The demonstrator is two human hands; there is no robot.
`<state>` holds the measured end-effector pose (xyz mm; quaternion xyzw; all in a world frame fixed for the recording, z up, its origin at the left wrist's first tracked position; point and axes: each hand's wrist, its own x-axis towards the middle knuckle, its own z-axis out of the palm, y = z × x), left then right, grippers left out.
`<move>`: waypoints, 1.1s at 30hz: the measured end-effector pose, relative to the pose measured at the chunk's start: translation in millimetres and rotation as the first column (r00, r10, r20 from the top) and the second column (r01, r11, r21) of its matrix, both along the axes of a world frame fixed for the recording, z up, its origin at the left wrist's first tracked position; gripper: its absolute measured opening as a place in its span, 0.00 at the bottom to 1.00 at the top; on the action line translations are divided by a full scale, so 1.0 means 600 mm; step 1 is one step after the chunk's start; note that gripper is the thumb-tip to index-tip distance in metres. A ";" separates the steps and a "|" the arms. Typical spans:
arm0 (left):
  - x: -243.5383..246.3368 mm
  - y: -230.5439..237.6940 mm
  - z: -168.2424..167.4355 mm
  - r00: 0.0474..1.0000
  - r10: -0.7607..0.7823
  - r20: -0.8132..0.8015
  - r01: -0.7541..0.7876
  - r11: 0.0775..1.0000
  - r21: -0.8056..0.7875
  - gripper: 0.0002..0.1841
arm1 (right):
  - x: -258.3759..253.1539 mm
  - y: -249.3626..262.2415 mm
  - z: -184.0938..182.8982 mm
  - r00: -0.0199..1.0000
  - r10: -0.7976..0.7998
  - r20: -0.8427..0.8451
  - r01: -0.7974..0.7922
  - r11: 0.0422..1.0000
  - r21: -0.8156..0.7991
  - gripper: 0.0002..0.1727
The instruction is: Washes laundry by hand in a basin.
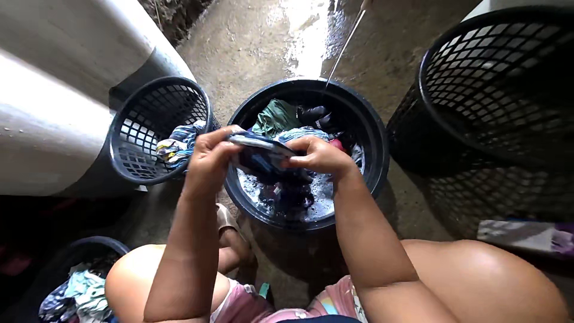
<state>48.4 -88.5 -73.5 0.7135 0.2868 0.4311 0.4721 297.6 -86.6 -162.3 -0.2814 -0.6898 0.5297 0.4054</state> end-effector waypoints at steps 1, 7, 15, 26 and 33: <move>-0.002 0.003 0.021 1.000 -0.024 0.001 0.024 0.999 0.046 0.13 | 0.004 -0.003 -0.002 1.000 0.017 -0.013 -0.017 1.000 -0.008 0.04; -0.056 0.054 -0.007 0.682 0.079 -0.727 0.126 0.966 0.224 0.15 | 0.072 -0.005 -0.001 0.977 -0.208 -0.043 0.211 0.974 0.085 0.05; 0.033 0.063 -0.318 -0.011 -0.391 -0.920 -0.015 0.920 -0.391 0.18 | -0.070 0.008 -0.193 0.497 0.163 0.852 0.402 0.827 -0.393 0.20; 0.069 -0.003 -0.421 -0.008 -0.392 -0.920 -0.190 0.904 -0.384 0.23 | -0.086 -0.047 -0.273 0.477 0.284 0.832 0.438 0.743 -0.505 0.30; -0.052 0.057 -0.247 0.675 -0.239 -0.698 -0.200 0.851 -0.485 0.15 | -0.009 0.024 -0.219 0.767 0.027 0.641 0.320 0.850 -0.418 0.17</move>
